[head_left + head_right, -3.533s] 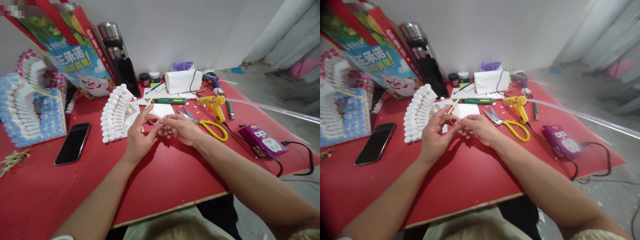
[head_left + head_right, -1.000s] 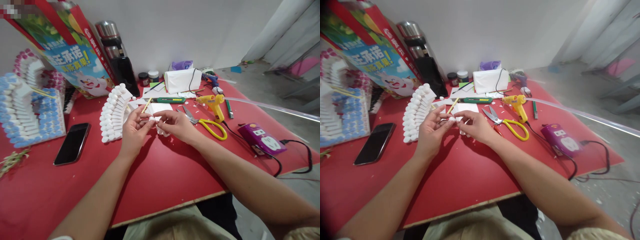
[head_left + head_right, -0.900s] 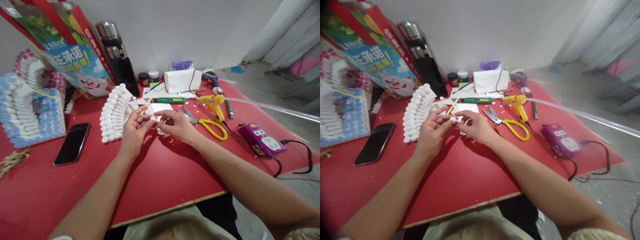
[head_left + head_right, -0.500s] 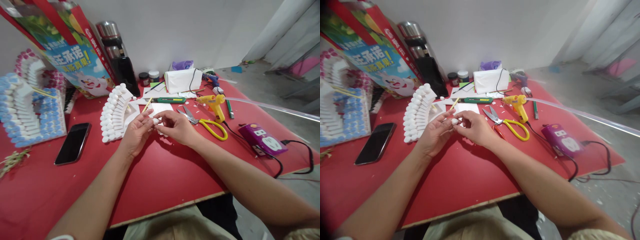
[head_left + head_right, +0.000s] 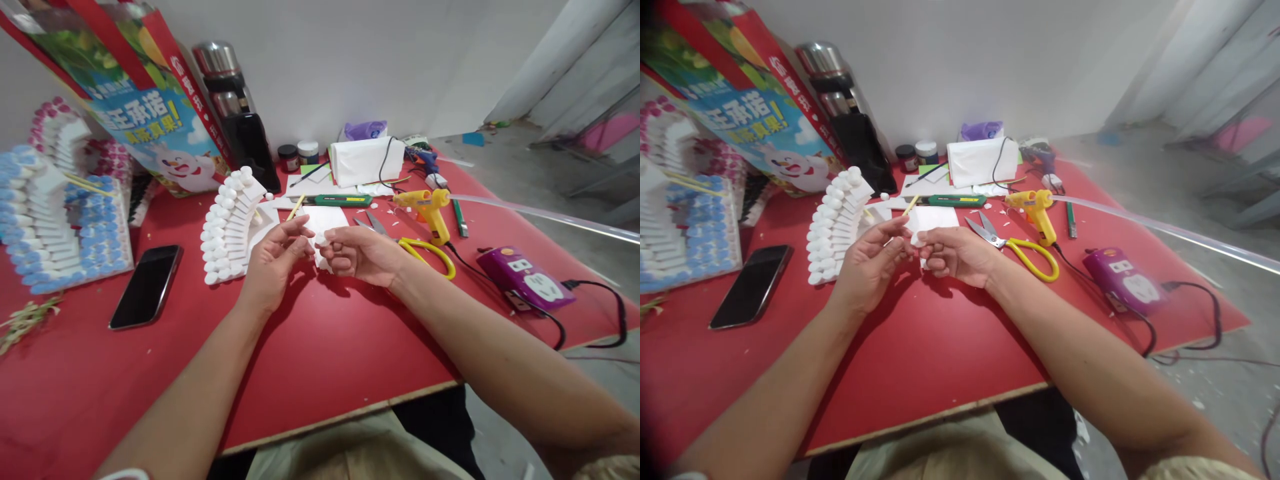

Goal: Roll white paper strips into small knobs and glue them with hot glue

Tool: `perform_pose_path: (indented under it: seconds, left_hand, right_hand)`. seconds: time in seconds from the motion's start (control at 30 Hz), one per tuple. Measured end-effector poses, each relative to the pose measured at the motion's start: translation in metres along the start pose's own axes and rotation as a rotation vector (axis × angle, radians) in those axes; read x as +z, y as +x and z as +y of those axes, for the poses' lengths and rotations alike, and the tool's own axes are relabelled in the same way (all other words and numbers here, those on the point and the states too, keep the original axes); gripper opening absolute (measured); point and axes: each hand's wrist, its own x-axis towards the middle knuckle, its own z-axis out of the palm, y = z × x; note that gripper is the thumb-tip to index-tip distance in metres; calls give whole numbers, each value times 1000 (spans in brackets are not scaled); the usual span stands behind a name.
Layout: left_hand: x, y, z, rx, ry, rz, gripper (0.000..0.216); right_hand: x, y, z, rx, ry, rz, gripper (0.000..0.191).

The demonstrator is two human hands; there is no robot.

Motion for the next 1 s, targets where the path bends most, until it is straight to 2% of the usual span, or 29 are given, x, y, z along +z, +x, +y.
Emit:
perform_pose_path:
  seconds: [0.2, 0.5, 0.6, 0.77, 1.0]
  left_hand:
    - [2, -6, 4, -2, 50, -125, 32]
    - [9, -7, 2, -55, -99, -93, 22]
    - [9, -6, 2, -65, -134, -102, 22]
    - [8, -5, -1, -71, -143, -65, 20]
    - [8, -3, 1, -96, -163, -23, 20]
  right_hand:
    - [-1, -1, -2, 130, -74, -111, 31]
    - [-4, 0, -1, 132, -75, -192, 29]
    - [-2, 0, -1, 114, -129, -140, 39]
    - [4, -1, 1, -37, -288, 10, 52]
    - [2, 5, 7, -185, -384, 131, 52]
